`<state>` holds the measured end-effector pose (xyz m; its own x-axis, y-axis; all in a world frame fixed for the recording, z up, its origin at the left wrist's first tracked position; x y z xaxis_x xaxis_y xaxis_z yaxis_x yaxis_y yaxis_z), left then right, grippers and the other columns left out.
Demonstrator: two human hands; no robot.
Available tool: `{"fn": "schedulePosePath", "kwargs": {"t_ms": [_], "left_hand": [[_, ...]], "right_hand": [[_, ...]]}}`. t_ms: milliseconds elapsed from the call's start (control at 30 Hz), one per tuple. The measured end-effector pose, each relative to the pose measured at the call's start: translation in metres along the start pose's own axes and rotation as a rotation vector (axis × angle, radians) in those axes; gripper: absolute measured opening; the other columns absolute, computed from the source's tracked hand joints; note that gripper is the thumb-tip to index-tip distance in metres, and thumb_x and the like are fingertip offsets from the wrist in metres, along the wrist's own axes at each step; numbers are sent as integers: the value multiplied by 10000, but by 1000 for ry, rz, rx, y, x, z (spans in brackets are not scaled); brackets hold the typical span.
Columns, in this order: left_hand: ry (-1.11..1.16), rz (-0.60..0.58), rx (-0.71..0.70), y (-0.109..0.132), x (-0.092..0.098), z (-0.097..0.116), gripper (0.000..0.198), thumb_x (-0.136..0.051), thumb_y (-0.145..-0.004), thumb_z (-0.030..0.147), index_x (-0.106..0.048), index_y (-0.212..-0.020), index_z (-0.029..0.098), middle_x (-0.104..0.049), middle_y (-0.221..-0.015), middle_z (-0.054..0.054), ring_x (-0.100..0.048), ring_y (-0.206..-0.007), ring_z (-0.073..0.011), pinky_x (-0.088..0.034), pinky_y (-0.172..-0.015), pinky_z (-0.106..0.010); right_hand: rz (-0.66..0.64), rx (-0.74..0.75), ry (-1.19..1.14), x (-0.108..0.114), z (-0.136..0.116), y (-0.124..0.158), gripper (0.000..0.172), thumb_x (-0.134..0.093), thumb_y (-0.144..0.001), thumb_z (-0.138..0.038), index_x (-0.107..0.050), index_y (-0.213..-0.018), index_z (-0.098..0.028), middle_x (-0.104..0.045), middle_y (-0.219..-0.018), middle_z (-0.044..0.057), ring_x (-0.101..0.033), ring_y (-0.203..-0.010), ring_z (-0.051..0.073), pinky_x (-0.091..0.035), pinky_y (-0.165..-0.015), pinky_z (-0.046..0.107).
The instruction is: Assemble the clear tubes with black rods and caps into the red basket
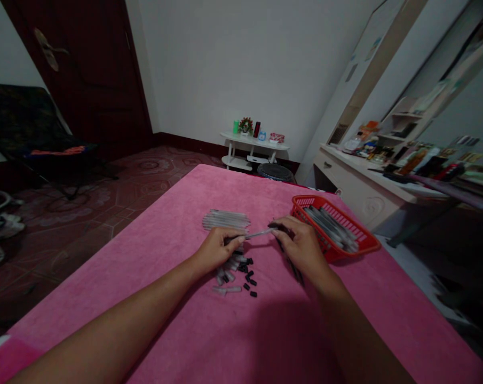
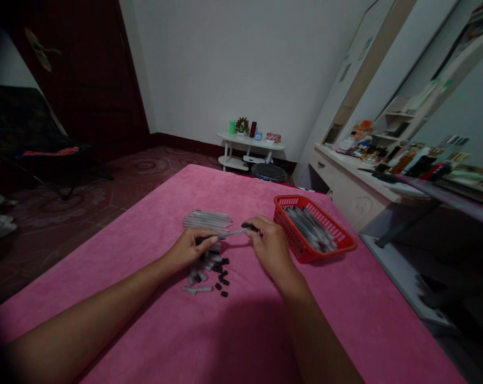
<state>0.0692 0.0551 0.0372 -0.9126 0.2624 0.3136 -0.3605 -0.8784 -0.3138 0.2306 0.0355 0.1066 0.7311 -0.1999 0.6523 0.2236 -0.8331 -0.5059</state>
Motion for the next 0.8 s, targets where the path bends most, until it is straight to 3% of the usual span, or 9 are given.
{"fn": "schedulePosePath", "kwargs": {"t_ms": [100, 233, 367, 567, 800], "left_hand": [[48, -50, 53, 1, -5, -7, 376, -506, -854, 413, -697, -696, 130, -603, -579, -31, -523, -537, -141, -396, -503, -243], [120, -61, 115, 2, -8, -13, 387, -505, -846, 435, -695, -690, 135, -621, -604, -51, -532, -533, -143, -405, -490, -240], [105, -30, 90, 2, -6, -11, 338, -534, -826, 385, -703, -666, 139, -642, -618, -60, -545, -554, -151, -419, -505, -237], [-132, 63, -51, 7, 2, 4, 264, -518, -828, 284, -735, -738, 164, -690, -663, -65, -605, -597, -186, -449, -580, -280], [-574, 169, -224, 15, 12, 18, 245, -542, -819, 274, -734, -964, 231, -717, -780, -76, -633, -697, -204, -431, -636, -298]], "right_hand": [[-39, 30, -10, -2, -7, 0, 150, -545, -820, -177, -689, -862, -180, -686, -858, 60, -624, -815, 181, -469, -757, 299], [-64, 61, 12, -4, -13, 1, 158, -541, -832, -169, -690, -879, -191, -685, -867, 52, -623, -819, 175, -466, -754, 294], [-81, 63, 12, -8, -14, 2, 151, -541, -841, -182, -691, -860, -189, -683, -842, 54, -624, -797, 177, -463, -750, 294], [-56, 16, -45, -10, -14, 3, 149, -552, -811, -172, -699, -788, -179, -691, -781, 42, -618, -733, 162, -455, -700, 273], [-42, -274, -213, -25, 14, 9, 139, -558, -692, -212, -686, -711, -163, -661, -640, 23, -572, -587, 151, -430, -543, 248]]}}
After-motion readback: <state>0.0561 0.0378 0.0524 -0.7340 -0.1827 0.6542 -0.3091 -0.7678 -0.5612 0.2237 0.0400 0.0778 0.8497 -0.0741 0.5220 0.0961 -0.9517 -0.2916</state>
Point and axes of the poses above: each hand's wrist, its own y-axis away from the middle knuckle, its own x-axis out of the back of the hand, z = x × y, the point moved 9 cm from there along -y, towards the middle knuckle
